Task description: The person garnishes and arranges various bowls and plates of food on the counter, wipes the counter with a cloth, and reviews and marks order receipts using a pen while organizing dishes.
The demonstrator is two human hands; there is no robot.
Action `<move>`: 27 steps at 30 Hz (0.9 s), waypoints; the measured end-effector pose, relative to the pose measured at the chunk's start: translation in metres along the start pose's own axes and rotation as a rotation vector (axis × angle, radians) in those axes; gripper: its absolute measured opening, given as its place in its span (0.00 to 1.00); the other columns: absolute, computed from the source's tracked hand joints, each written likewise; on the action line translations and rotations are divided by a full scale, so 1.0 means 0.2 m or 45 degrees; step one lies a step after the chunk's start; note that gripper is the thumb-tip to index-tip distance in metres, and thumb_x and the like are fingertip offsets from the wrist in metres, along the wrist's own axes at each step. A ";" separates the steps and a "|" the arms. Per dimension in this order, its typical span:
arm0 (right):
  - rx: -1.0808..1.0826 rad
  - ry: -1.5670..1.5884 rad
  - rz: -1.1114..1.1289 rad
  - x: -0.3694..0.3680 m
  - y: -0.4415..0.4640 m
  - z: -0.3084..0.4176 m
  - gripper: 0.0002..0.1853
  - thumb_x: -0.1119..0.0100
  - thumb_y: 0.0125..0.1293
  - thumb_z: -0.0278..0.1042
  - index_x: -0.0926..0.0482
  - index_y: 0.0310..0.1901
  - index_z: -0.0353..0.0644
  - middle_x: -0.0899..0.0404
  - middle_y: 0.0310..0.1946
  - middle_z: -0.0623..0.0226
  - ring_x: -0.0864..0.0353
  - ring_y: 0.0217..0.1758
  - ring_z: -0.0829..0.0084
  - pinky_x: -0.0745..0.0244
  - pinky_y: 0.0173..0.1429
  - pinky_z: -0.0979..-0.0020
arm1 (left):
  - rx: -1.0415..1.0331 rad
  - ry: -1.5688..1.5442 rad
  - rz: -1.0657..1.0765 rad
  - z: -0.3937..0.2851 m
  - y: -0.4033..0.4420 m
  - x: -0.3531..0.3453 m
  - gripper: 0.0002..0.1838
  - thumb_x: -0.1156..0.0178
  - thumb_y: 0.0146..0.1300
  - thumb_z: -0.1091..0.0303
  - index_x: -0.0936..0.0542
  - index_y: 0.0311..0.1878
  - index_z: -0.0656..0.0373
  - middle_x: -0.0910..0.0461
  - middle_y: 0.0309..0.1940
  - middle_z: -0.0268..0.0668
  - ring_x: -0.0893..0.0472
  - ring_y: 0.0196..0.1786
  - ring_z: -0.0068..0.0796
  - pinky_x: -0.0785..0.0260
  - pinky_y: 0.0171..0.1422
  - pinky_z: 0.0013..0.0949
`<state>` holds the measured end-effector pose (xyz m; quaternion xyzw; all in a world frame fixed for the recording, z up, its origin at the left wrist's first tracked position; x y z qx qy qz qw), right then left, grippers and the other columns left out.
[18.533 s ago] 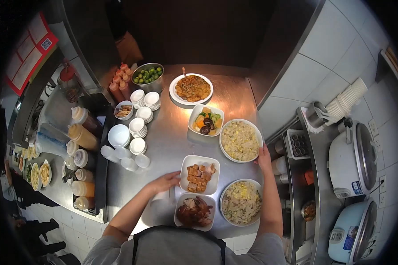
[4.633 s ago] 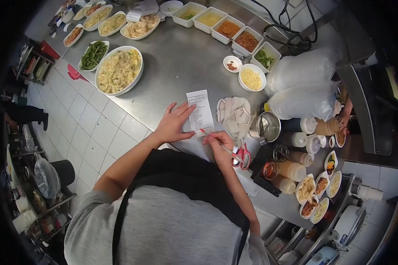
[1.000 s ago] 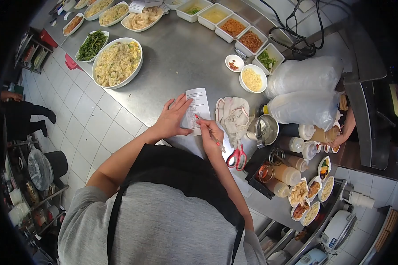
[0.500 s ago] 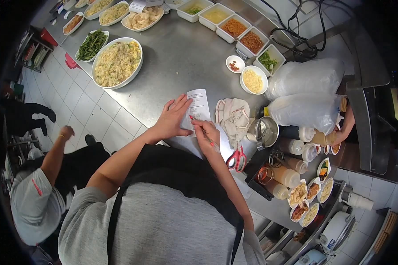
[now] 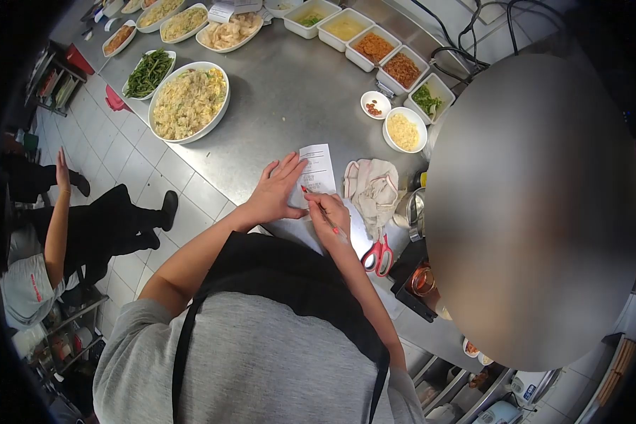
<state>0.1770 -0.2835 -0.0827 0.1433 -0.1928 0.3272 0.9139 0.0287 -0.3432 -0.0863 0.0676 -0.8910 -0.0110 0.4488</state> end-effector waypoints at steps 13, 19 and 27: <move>-0.375 0.616 -0.246 0.08 -0.02 -0.10 0.10 0.48 0.66 0.34 0.26 0.46 0.39 0.22 0.42 0.66 0.27 0.32 0.82 0.30 0.28 0.81 | -0.069 -0.080 -0.070 0.05 -0.02 -0.03 0.55 0.29 0.39 0.52 0.46 0.68 0.62 0.46 0.68 0.51 0.50 0.72 0.46 0.59 0.71 0.51; 0.046 -0.136 -0.181 0.18 0.07 -0.09 0.19 0.55 0.59 0.20 0.30 0.54 0.38 0.29 0.48 0.55 0.25 0.44 0.65 0.27 0.46 0.70 | -0.091 -1.458 -0.314 0.03 0.09 0.32 0.38 0.46 0.53 0.79 0.46 0.68 0.59 0.40 0.63 0.47 0.41 0.69 0.34 0.38 0.63 0.34; 0.288 -0.583 -0.211 0.11 0.06 -0.05 0.25 0.54 0.46 0.15 0.27 0.49 0.38 0.30 0.46 0.47 0.30 0.52 0.48 0.35 0.57 0.58 | -0.674 -1.150 -0.414 -0.49 0.48 1.24 0.31 0.54 0.55 0.86 0.38 0.65 0.58 0.36 0.58 0.34 0.27 0.43 0.17 0.32 0.42 0.22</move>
Point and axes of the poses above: each hand's wrist, its own y-axis towards the middle knuckle, its own x-axis out of the back of the hand, z = x × y, the point moved 3 cm from there along y, towards the middle knuckle
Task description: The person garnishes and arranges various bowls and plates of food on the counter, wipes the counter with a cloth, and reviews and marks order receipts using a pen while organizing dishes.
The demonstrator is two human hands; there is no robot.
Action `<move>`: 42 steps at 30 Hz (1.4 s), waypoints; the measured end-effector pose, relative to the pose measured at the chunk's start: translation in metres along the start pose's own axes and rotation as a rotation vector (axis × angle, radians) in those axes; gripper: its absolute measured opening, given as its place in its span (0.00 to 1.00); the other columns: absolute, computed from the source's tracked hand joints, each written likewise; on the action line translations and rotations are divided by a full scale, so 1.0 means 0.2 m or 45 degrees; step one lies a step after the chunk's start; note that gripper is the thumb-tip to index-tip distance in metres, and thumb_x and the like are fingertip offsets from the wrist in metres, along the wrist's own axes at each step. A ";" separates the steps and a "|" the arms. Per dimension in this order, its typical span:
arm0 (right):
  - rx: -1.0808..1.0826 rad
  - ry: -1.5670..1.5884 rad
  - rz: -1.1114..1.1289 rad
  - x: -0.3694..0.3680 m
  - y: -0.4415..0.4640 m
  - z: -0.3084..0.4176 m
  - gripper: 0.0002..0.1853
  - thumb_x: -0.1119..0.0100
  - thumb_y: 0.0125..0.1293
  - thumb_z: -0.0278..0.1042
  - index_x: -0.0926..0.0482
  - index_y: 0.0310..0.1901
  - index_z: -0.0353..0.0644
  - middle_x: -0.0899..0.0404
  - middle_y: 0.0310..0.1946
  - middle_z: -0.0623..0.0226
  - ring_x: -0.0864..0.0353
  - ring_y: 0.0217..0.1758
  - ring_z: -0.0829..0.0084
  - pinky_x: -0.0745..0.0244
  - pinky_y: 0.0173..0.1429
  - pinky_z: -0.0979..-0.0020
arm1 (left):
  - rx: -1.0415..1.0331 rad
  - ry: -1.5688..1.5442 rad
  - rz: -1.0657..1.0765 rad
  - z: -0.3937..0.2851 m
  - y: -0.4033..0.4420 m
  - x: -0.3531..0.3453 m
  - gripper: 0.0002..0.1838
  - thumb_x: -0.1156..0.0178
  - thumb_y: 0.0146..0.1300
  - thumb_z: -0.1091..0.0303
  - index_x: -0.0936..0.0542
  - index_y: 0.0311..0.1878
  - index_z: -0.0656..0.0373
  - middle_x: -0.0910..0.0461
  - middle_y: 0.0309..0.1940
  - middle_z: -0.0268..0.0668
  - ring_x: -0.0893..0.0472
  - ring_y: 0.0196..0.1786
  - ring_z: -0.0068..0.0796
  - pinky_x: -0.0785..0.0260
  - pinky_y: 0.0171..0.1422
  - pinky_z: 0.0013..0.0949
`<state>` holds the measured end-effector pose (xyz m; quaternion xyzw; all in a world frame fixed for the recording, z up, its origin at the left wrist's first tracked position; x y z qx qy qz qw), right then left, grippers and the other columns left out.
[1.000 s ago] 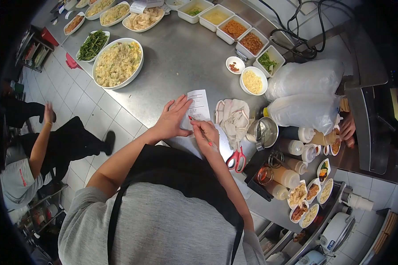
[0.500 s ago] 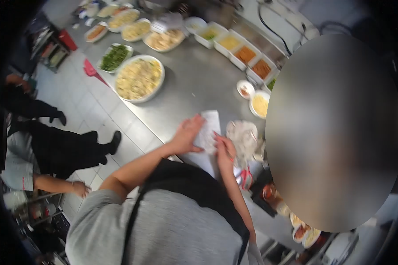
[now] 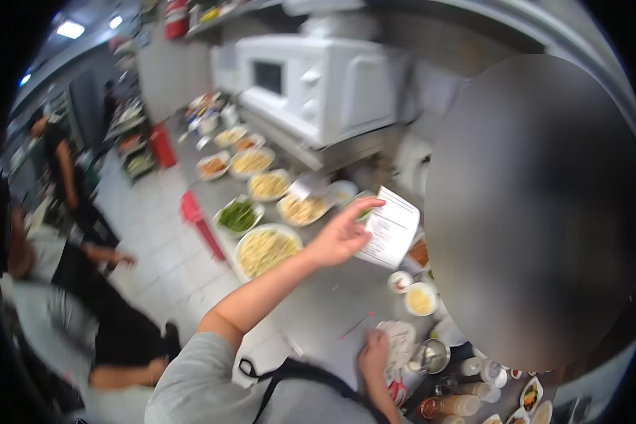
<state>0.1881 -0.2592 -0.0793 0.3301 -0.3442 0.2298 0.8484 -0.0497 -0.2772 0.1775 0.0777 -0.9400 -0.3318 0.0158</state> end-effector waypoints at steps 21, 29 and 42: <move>0.100 0.157 -0.193 -0.03 -0.12 -0.08 0.11 0.47 0.51 0.25 0.22 0.39 0.41 0.25 0.39 0.59 0.24 0.40 0.61 0.29 0.47 0.65 | -0.405 -0.120 -0.002 -0.75 1.35 -0.20 0.29 0.55 0.54 0.77 0.31 0.63 0.55 0.25 0.46 0.29 0.26 0.38 0.16 0.30 0.45 0.27; -0.022 0.255 -0.120 0.00 -0.10 -0.06 0.09 0.49 0.48 0.23 0.22 0.32 0.41 0.25 0.37 0.59 0.24 0.43 0.58 0.28 0.46 0.64 | -0.467 -0.119 0.027 -0.63 1.27 -0.10 0.40 0.47 0.56 0.71 0.51 0.72 0.45 0.46 0.68 0.36 0.40 0.67 0.37 0.46 0.66 0.39; 0.032 0.242 -0.082 -0.01 -0.05 0.00 0.07 0.50 0.46 0.17 0.24 0.26 0.37 0.28 0.33 0.57 0.27 0.37 0.59 0.31 0.42 0.66 | 0.621 1.561 -1.916 0.45 -0.98 1.62 0.20 0.49 0.55 0.73 0.32 0.52 0.68 0.27 0.42 0.50 0.24 0.43 0.38 0.31 0.50 0.38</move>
Point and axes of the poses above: each hand's wrist, its own y-axis towards the middle knuckle, its own x-axis out of the back of the hand, z = x × y, the point moved 3 cm from there along y, towards the middle knuckle
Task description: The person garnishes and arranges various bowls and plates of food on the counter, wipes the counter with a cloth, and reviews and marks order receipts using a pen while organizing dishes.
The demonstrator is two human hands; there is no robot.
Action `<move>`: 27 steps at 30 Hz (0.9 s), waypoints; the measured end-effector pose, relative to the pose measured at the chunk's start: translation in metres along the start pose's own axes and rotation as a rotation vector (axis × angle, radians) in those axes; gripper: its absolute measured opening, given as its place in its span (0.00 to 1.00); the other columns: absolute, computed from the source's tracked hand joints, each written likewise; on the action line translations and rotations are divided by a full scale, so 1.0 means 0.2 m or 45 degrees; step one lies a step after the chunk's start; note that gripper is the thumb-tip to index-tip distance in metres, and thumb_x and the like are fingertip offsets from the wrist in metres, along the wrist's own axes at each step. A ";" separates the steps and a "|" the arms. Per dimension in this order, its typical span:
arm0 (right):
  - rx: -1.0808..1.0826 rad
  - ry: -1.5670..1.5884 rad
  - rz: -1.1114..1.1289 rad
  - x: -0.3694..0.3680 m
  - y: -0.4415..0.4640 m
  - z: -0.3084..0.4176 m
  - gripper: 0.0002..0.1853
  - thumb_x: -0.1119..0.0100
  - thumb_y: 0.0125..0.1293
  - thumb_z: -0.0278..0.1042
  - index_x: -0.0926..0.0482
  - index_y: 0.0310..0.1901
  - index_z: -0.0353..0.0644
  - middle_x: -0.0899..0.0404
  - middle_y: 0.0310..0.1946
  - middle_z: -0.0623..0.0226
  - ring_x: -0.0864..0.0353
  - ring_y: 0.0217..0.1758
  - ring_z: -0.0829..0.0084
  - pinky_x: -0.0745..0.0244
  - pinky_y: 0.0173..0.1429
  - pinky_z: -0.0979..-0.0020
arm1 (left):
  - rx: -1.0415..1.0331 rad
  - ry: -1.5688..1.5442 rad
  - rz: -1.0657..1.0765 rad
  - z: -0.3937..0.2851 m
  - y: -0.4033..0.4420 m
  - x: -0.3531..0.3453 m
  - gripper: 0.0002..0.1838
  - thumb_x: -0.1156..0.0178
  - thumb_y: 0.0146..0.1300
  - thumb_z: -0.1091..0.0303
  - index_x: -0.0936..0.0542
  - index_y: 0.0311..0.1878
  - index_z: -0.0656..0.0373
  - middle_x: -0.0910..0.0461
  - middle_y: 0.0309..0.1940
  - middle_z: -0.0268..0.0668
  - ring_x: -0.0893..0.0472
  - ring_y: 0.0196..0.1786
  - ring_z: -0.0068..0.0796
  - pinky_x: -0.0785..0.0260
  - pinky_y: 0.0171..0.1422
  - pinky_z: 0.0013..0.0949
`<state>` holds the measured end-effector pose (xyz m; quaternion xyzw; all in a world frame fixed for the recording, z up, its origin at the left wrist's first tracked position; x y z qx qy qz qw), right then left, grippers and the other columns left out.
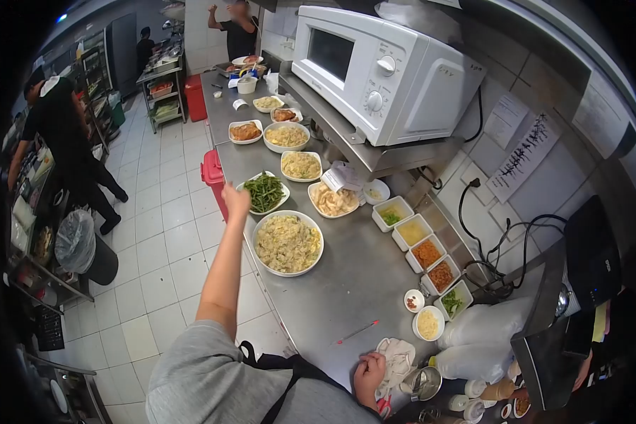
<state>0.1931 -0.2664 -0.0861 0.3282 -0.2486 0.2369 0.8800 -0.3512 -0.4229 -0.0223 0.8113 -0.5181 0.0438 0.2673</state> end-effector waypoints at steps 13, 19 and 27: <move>-0.099 -0.152 0.065 0.04 -0.01 0.06 0.09 0.46 0.51 0.27 0.22 0.35 0.38 0.26 0.39 0.53 0.28 0.45 0.50 0.32 0.52 0.58 | 0.922 -1.477 0.966 0.56 -0.12 -0.38 0.21 0.54 0.61 0.71 0.37 0.57 0.69 0.28 0.51 0.54 0.21 0.47 0.48 0.23 0.49 0.42; -0.164 0.088 0.065 0.11 0.03 0.11 0.09 0.48 0.51 0.28 0.22 0.33 0.38 0.24 0.36 0.51 0.27 0.45 0.53 0.32 0.52 0.59 | 0.680 -1.176 0.951 0.19 -0.01 0.04 0.20 0.55 0.64 0.68 0.38 0.59 0.58 0.22 0.42 0.46 0.17 0.32 0.38 0.23 0.28 0.30; -0.146 -0.483 0.012 0.53 0.22 0.25 0.08 0.47 0.49 0.25 0.20 0.32 0.41 0.24 0.36 0.57 0.24 0.41 0.59 0.27 0.45 0.63 | 0.391 -0.840 1.666 -0.40 -0.40 0.79 0.17 0.49 0.63 0.64 0.29 0.48 0.68 0.25 0.42 0.45 0.23 0.42 0.36 0.25 0.46 0.39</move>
Point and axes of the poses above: each hand's wrist, its own y-axis towards the middle knuckle, its own x-axis out of the back of the hand, z = x × y, the point moved 3 cm from there along y, towards the middle knuckle
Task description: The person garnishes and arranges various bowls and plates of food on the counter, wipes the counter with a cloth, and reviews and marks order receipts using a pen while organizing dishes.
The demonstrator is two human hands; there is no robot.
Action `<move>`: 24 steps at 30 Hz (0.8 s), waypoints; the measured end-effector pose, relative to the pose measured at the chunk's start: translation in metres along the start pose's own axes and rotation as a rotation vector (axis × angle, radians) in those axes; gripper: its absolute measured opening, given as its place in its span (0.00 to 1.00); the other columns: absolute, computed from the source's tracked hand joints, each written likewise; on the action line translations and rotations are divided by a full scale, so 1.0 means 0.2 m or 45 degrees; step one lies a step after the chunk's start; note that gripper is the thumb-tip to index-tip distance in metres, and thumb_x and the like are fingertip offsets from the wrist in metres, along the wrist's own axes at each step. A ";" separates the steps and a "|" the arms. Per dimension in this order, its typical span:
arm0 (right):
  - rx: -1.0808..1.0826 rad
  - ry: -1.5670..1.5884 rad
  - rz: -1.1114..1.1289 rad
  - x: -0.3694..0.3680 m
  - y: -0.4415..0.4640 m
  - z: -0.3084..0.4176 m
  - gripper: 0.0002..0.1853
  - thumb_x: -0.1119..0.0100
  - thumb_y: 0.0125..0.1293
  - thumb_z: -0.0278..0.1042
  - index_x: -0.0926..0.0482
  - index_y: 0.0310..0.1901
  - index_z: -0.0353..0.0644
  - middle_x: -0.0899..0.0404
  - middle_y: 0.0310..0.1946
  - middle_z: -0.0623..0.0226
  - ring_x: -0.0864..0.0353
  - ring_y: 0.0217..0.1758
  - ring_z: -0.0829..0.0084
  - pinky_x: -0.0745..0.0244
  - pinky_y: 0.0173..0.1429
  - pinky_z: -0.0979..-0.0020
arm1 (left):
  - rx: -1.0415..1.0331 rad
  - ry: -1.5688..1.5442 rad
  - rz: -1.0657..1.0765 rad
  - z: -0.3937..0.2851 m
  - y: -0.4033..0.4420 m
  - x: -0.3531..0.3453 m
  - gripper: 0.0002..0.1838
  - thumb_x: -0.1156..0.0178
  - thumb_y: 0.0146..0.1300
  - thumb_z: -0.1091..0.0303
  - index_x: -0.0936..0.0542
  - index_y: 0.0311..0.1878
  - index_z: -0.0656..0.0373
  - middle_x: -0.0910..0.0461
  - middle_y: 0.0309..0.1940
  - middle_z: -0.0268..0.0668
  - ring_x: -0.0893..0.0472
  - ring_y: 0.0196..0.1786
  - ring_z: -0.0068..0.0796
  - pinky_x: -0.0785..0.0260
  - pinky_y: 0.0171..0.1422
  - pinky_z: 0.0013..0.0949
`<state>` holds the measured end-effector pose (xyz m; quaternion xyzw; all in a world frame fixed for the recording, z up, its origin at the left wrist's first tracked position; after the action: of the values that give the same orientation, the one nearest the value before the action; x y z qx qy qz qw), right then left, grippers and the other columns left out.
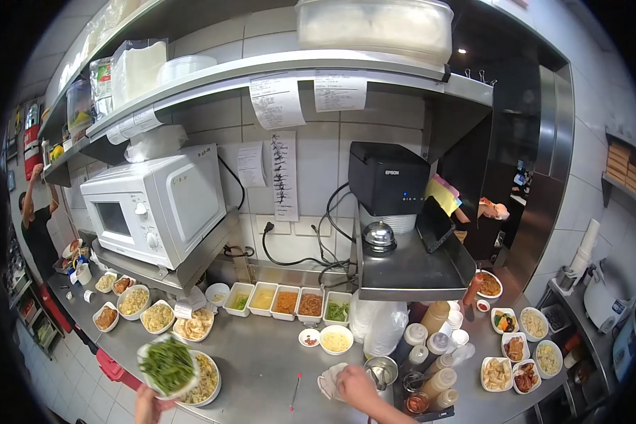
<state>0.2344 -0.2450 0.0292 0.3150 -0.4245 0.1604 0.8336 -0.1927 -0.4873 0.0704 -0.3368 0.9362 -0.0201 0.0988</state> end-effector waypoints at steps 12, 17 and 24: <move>-0.613 -0.648 0.480 0.23 -0.14 -0.34 0.14 0.49 0.56 0.38 0.19 0.36 0.39 0.23 0.43 0.52 0.23 0.46 0.54 0.27 0.49 0.58 | 0.489 -0.162 0.656 0.82 -0.26 -0.67 0.32 0.49 0.64 0.48 0.36 0.59 0.69 0.27 0.52 0.51 0.21 0.48 0.43 0.26 0.53 0.41; -0.638 -0.549 0.532 0.28 -0.15 -0.28 0.19 0.47 0.59 0.46 0.19 0.35 0.37 0.20 0.38 0.49 0.20 0.42 0.53 0.26 0.47 0.57 | 0.151 -0.122 0.403 0.85 -0.28 -0.80 0.40 0.50 0.61 0.38 0.38 0.62 0.65 0.25 0.51 0.46 0.21 0.49 0.37 0.26 0.50 0.36; -0.570 -0.573 0.483 0.32 -0.13 -0.29 0.23 0.47 0.59 0.53 0.20 0.36 0.37 0.21 0.38 0.50 0.21 0.43 0.53 0.25 0.47 0.57 | 0.453 -0.162 0.220 1.00 0.01 -0.54 0.22 0.61 0.68 0.57 0.34 0.56 0.63 0.21 0.37 0.51 0.18 0.36 0.42 0.22 0.36 0.39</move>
<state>0.3219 -0.2253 0.0454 0.0679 -0.6725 0.1420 0.7232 -0.0724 -0.4107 -0.1079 -0.2332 0.9351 -0.1554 0.2168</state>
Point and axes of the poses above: each hand's wrist, its own y-axis towards the middle knuckle, its own x-axis out of the back of the hand, z = x × y, the point moved 3 cm from there along y, towards the middle knuckle
